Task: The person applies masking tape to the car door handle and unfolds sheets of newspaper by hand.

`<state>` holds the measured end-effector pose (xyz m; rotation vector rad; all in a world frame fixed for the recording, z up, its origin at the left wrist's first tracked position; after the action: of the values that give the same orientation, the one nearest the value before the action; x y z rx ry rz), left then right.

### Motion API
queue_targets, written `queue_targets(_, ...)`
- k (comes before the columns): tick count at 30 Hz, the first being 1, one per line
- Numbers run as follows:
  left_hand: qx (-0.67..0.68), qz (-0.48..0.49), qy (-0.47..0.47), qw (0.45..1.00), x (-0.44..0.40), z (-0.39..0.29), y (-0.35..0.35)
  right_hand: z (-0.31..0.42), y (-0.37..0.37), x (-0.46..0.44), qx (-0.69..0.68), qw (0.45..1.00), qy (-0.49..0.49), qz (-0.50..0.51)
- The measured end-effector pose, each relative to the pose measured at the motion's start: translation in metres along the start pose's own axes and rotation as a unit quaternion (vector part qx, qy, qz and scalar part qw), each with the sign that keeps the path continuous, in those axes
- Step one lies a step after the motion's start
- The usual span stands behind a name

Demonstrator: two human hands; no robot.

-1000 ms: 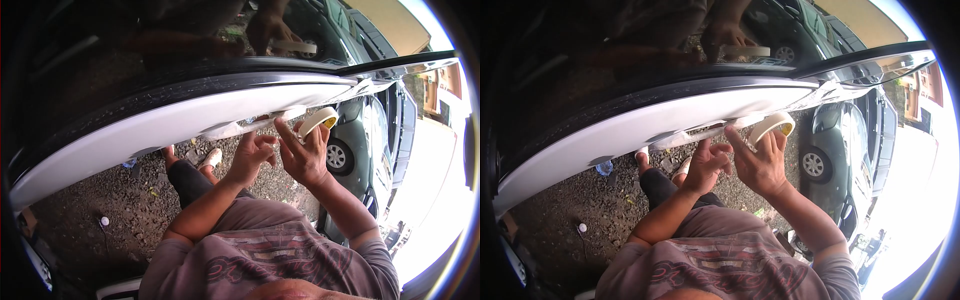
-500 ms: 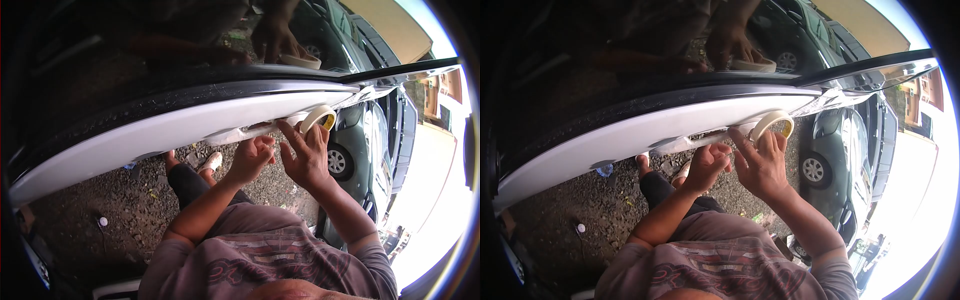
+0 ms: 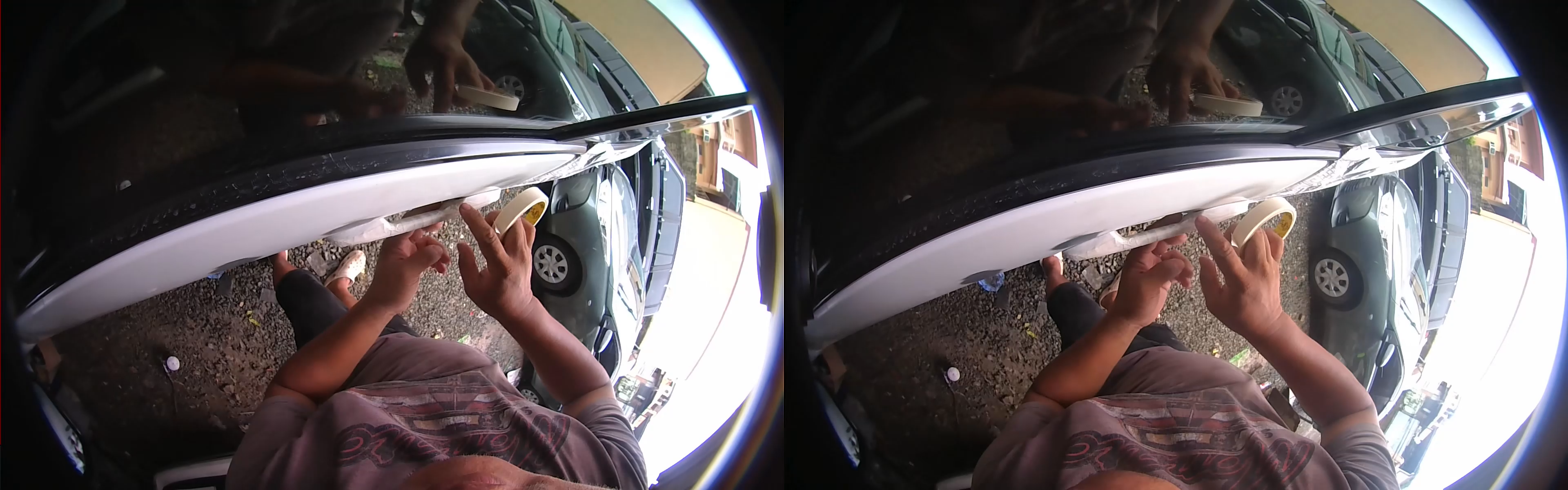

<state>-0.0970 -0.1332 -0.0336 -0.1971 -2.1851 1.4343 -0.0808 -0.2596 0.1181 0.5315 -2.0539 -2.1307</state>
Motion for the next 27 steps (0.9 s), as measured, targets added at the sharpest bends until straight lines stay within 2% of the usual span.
queue_targets(3, -0.074, -0.013, -0.039, 0.996, -0.001, 0.002, 0.000, -0.001, 0.002, 0.000, -0.007, 1.000, -0.006, 0.001)
queue_targets(7, -0.073, -0.029, -0.025, 0.997, -0.004, 0.002, 0.001, -0.006, -0.002, 0.002, -0.020, 1.000, 0.005, -0.003)
queue_targets(9, -0.045, -0.014, 0.020, 0.999, -0.006, -0.004, 0.004, -0.005, -0.002, 0.004, -0.025, 1.000, -0.003, 0.001)
queue_targets(13, -0.098, -0.001, -0.007, 0.995, -0.001, -0.005, -0.001, -0.004, -0.004, 0.007, -0.039, 0.999, -0.017, -0.008)
queue_targets(15, -0.056, -0.039, -0.028, 0.997, 0.002, -0.001, -0.012, -0.006, -0.001, 0.009, -0.042, 0.999, -0.020, -0.007)
queue_targets(19, -0.054, -0.038, -0.006, 0.998, -0.002, -0.006, -0.007, -0.008, 0.002, 0.014, -0.051, 0.998, -0.028, -0.008)
queue_targets(24, -0.169, -0.004, -0.066, 0.983, -0.008, 0.000, 0.003, -0.012, 0.007, 0.019, -0.060, 0.998, -0.035, -0.008)
queue_targets(27, -0.168, 0.022, -0.035, 0.985, -0.016, -0.007, 0.011, -0.014, 0.010, 0.014, -0.074, 0.996, -0.046, -0.002)
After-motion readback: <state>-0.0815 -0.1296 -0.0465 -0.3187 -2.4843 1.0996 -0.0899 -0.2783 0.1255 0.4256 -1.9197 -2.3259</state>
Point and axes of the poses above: each hand's wrist, its own x-axis away from the middle knuckle, its own y-axis out of the back of the hand, z = x × y, the point moved 1 cm from there along -x, towards the middle knuckle, and after that the axes turned 8 degrees about -z, right-handed, at the moved point
